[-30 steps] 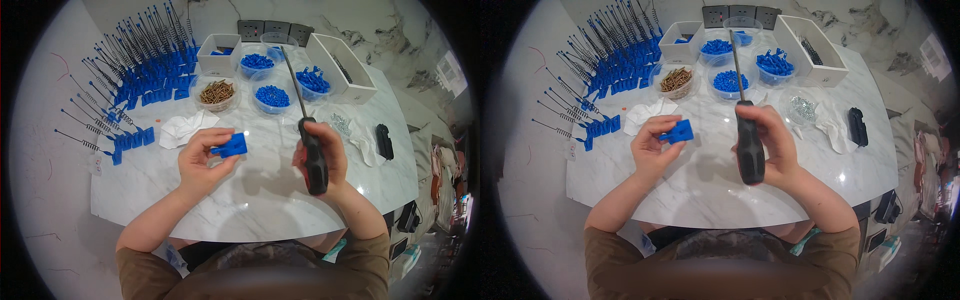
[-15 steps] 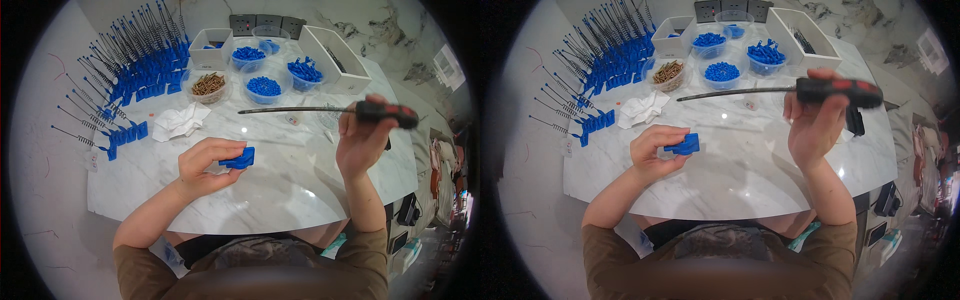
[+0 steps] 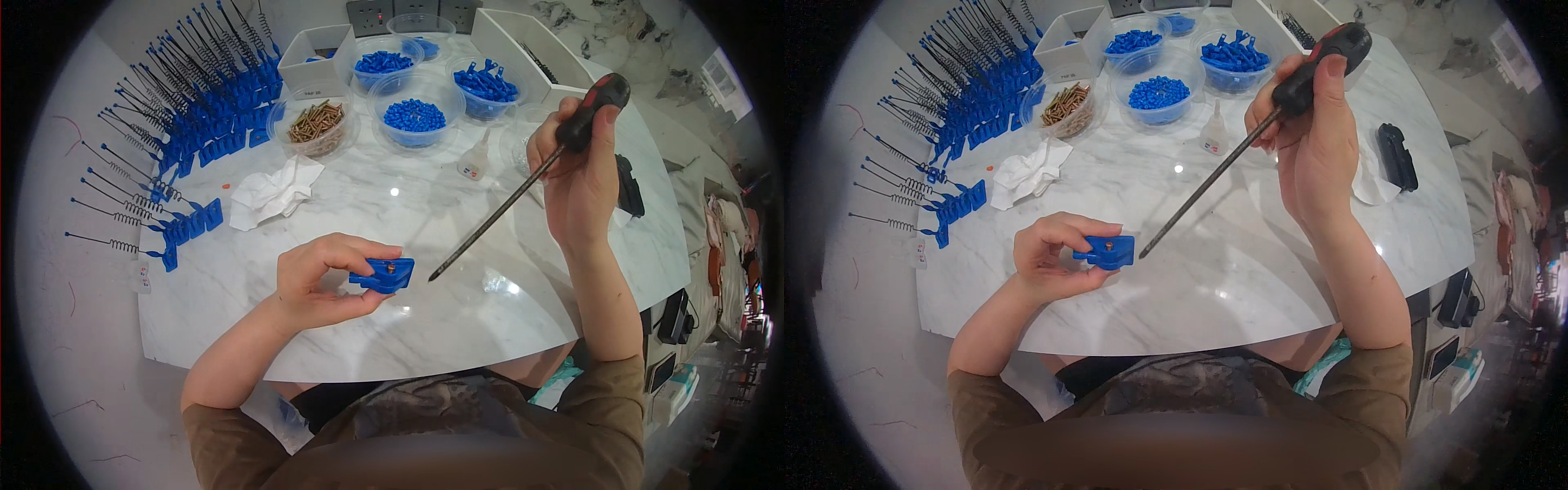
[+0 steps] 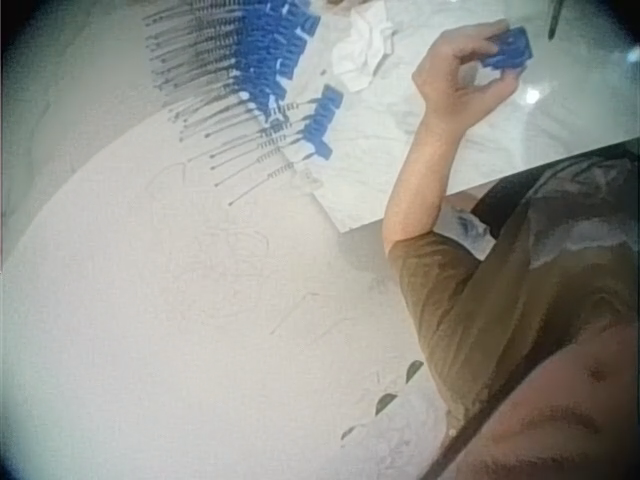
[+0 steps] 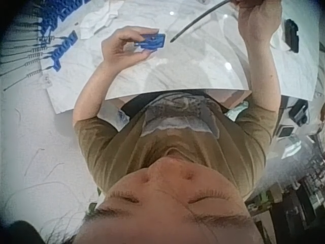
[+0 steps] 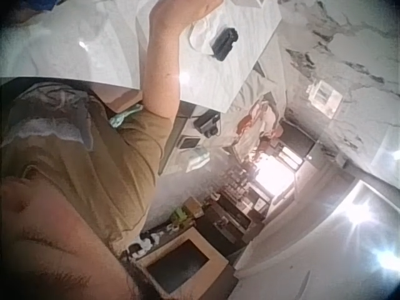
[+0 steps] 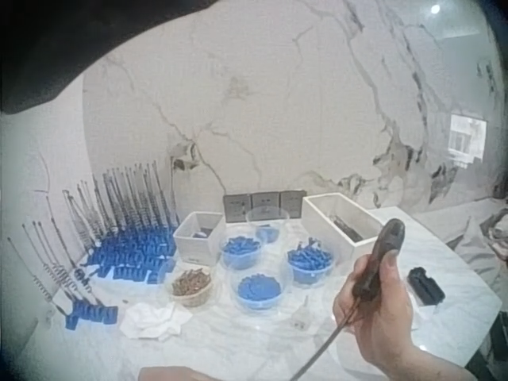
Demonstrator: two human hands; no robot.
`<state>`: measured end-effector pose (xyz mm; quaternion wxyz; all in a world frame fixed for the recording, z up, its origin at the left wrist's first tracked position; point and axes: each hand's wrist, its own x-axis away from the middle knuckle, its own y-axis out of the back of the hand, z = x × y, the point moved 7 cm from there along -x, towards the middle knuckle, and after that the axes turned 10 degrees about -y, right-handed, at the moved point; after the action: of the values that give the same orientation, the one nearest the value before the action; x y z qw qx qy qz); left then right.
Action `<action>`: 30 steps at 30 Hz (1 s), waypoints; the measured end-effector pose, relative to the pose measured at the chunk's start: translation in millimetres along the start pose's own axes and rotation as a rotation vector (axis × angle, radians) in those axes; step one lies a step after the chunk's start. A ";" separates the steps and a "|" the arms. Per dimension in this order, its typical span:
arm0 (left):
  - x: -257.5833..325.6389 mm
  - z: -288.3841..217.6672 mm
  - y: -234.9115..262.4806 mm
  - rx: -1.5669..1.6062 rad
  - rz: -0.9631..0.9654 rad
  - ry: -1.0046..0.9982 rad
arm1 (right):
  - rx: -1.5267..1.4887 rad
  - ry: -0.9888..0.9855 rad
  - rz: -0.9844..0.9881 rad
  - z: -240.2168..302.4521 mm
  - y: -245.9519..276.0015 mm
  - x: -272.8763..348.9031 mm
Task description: The recorder is assembling small plastic components, applying adhesive, and securing parts with a screwdriver.
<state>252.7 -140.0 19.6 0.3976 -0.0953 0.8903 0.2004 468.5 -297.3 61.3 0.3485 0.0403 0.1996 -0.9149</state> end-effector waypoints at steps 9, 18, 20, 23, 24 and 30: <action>2.1 -3.2 -8.1 0.009 0.118 0.009 | 0.061 0.005 0.059 -5.0 -7.8 3.5; -0.9 -4.7 -10.6 -0.031 0.153 0.001 | 0.057 -0.038 0.089 -12.2 -10.0 4.8; -2.4 -5.7 -11.0 -0.054 0.167 -0.023 | 0.076 -0.052 0.086 -13.4 -11.1 5.5; -1.0 -3.7 -11.9 -0.025 0.185 -0.004 | 0.109 -0.076 0.086 -13.9 -12.6 5.0; -1.7 -3.8 -12.0 -0.025 0.185 -0.004 | 0.124 -0.085 0.087 -14.4 -13.0 4.8; -1.2 -5.2 -18.8 -0.022 0.315 -0.020 | 0.163 -0.126 0.097 -20.9 -16.3 5.3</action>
<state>256.2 -159.1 18.4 0.3690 0.0433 0.8879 0.2713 452.5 -281.3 46.6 0.3996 0.0203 0.0999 -0.9110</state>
